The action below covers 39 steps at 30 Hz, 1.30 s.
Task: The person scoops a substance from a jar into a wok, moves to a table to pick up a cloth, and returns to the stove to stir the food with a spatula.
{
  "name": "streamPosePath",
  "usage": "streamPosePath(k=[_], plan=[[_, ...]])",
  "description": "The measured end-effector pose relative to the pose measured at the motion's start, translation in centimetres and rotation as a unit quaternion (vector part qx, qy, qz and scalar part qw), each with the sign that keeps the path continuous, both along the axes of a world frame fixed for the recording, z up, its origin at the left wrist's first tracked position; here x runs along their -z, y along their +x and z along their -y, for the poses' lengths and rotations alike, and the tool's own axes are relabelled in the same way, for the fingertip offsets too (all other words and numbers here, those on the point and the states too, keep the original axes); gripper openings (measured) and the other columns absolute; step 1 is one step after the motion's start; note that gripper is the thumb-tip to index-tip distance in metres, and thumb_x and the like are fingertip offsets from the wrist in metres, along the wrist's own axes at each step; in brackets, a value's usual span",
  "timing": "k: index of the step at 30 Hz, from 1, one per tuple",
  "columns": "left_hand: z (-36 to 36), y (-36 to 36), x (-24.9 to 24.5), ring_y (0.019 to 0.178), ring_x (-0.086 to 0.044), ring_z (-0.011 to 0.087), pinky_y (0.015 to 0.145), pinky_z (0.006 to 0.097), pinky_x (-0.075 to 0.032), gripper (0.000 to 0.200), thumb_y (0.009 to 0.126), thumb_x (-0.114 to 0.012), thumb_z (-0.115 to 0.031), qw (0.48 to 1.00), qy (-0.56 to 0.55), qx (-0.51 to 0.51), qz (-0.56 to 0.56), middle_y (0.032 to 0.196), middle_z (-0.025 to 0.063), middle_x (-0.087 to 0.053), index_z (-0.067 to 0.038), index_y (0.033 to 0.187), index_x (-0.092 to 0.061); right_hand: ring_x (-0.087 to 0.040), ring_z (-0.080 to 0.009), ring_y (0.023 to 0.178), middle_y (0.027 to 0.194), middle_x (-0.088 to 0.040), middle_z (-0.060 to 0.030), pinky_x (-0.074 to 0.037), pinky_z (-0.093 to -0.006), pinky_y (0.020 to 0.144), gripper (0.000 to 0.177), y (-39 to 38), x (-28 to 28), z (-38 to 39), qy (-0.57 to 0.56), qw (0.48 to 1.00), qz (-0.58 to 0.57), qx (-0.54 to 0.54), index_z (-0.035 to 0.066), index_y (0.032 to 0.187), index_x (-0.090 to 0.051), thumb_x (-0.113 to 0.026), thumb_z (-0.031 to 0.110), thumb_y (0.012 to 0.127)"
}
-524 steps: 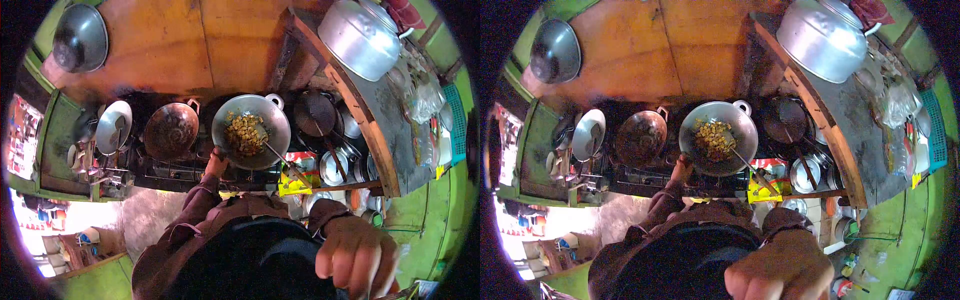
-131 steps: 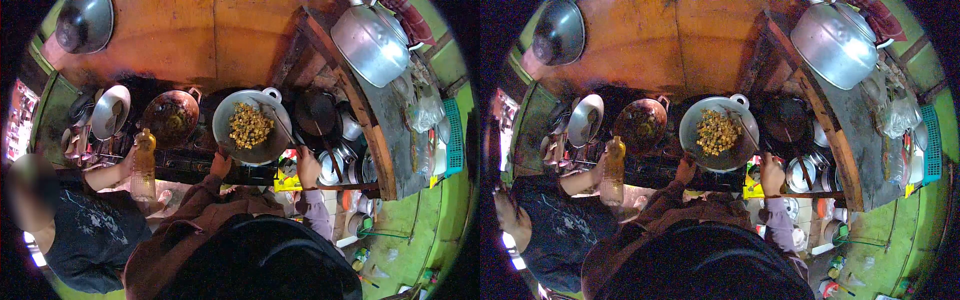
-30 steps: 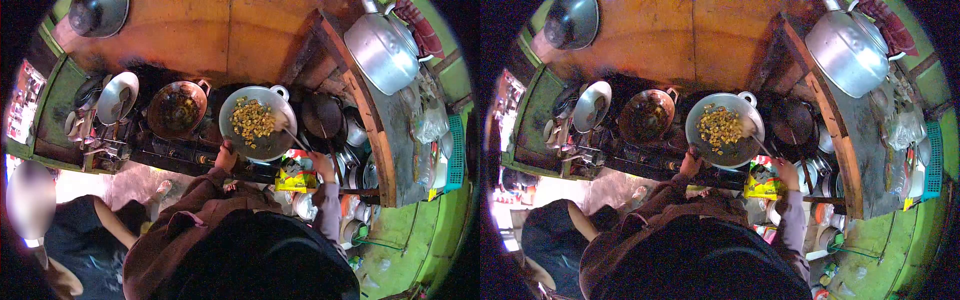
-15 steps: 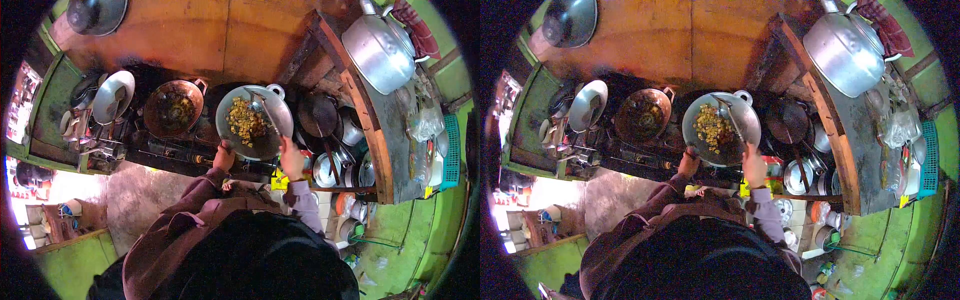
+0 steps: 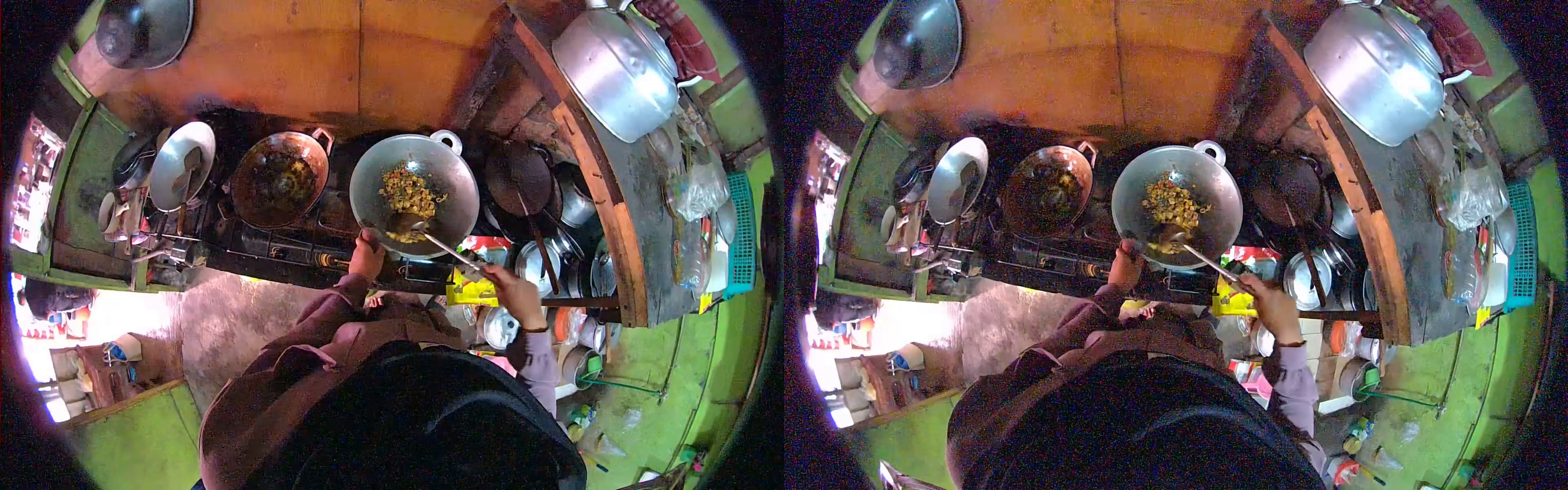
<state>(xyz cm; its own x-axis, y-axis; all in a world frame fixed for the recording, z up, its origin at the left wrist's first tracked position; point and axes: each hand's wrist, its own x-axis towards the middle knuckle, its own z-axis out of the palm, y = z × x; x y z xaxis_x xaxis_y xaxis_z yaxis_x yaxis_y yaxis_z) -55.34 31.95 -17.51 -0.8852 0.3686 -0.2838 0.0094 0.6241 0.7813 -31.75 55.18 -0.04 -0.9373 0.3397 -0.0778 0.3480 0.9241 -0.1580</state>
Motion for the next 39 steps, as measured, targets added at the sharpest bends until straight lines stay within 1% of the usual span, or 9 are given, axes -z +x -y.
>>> streamPosePath(k=[6,10,12,15,21,24,31,35,39], plan=[[0.0,0.2,-0.4,0.090,-0.056,0.0461,0.076,0.0493,-0.045,0.058,0.082,-0.053,-0.035,1.000,0.009,-0.007,0.001,0.093,0.0323,-0.057,0.007,0.114,-0.030,-0.062,-0.0332,0.073,0.085,-0.064,-0.0132,-0.048,-0.0413,0.059,0.035,1.4,-11.7,2.7,-0.078,0.988,0.080,0.105,0.018,0.113,-0.055,-0.063,0.021,0.079],[0.2,0.3,-0.7,0.089,-0.056,0.0464,0.076,0.0502,-0.045,0.057,0.081,-0.054,-0.035,0.999,0.045,-0.004,-0.012,0.093,0.0322,-0.057,0.007,0.113,-0.031,-0.062,-0.0365,0.074,0.084,-0.064,-0.0170,-0.049,-0.0480,0.063,0.040,3.8,-11.2,3.1,-0.108,0.991,0.057,0.054,0.018,0.117,-0.053,-0.061,0.027,0.079],[-0.9,-1.2,7.7,0.089,-0.056,0.0464,0.076,0.0503,-0.045,0.057,0.080,-0.055,-0.034,0.995,0.083,-0.031,0.041,0.093,0.0321,-0.057,0.006,0.113,-0.032,-0.062,-0.0349,0.075,0.086,-0.064,-0.0156,-0.049,-0.0449,0.063,0.036,2.8,-9.2,3.8,-0.072,0.991,0.095,0.069,0.020,0.114,-0.055,-0.061,0.025,0.078],[-0.2,-0.2,3.2,0.089,-0.056,0.0463,0.076,0.0502,-0.045,0.057,0.079,-0.056,-0.034,0.996,0.069,-0.036,0.036,0.094,0.0320,-0.057,0.006,0.111,-0.032,-0.061,-0.0353,0.076,0.085,-0.063,-0.0181,-0.048,-0.0466,0.061,0.027,-0.4,-3.5,4.2,-0.057,0.984,0.115,0.127,0.020,0.107,-0.054,-0.058,0.025,0.081],[0.0,0.3,-1.5,0.099,-0.053,0.0440,0.080,0.0451,-0.044,0.047,0.082,-0.056,-0.024,1.000,0.024,0.001,0.010,0.101,0.0274,-0.055,0.005,0.111,-0.034,-0.060,-0.0236,0.058,0.067,-0.058,-0.0098,-0.043,-0.0357,0.047,0.028,-3.6,4.3,-4.1,-0.121,0.960,-0.230,-0.104,0.016,0.113,-0.048,-0.055,0.025,0.087],[0.0,0.1,-1.0,0.100,-0.052,0.0441,0.080,0.0453,-0.044,0.048,0.082,-0.057,-0.024,0.999,0.042,0.001,-0.003,0.102,0.0277,-0.054,0.005,0.112,-0.033,-0.057,-0.0312,0.094,0.098,-0.058,-0.0194,-0.045,-0.0387,0.076,0.034,-2.9,-4.0,-5.0,-0.284,0.950,0.075,0.104,0.007,0.115,-0.044,-0.046,0.032,0.092],[0.0,-0.2,-1.4,0.099,-0.053,0.0440,0.081,0.0471,-0.044,0.054,0.080,-0.059,-0.029,0.999,-0.009,-0.002,0.050,0.105,0.0303,-0.054,0.004,0.114,-0.033,-0.039,-0.0077,0.037,0.049,-0.043,0.0016,-0.025,-0.0255,0.034,0.031,-4.4,1.1,-9.1,-0.438,0.879,0.096,0.160,0.012,0.104,-0.050,-0.047,0.040,0.091],[0.0,-0.4,-1.1,0.099,-0.053,0.0440,0.081,0.0478,-0.044,0.058,0.079,-0.061,-0.032,0.999,-0.004,0.006,0.033,0.103,0.0301,-0.055,0.004,0.114,-0.032,-0.061,-0.0327,0.080,0.087,-0.063,-0.0172,-0.047,-0.0397,0.069,0.043,-7.8,10.2,-8.2,-0.362,0.910,0.041,0.199,0.004,0.104,-0.057,-0.050,0.043,0.088],[0.2,-0.7,-1.5,0.098,-0.053,0.0444,0.080,0.0485,-0.044,0.059,0.079,-0.060,-0.035,1.000,-0.016,0.004,0.018,0.103,0.0299,-0.055,0.004,0.113,-0.032,-0.061,-0.0358,0.082,0.086,-0.063,-0.0194,-0.049,-0.0390,0.069,0.041,-7.9,9.8,-7.0,-0.108,0.980,-0.142,0.086,0.010,0.108,-0.060,-0.056,0.042,0.084]])
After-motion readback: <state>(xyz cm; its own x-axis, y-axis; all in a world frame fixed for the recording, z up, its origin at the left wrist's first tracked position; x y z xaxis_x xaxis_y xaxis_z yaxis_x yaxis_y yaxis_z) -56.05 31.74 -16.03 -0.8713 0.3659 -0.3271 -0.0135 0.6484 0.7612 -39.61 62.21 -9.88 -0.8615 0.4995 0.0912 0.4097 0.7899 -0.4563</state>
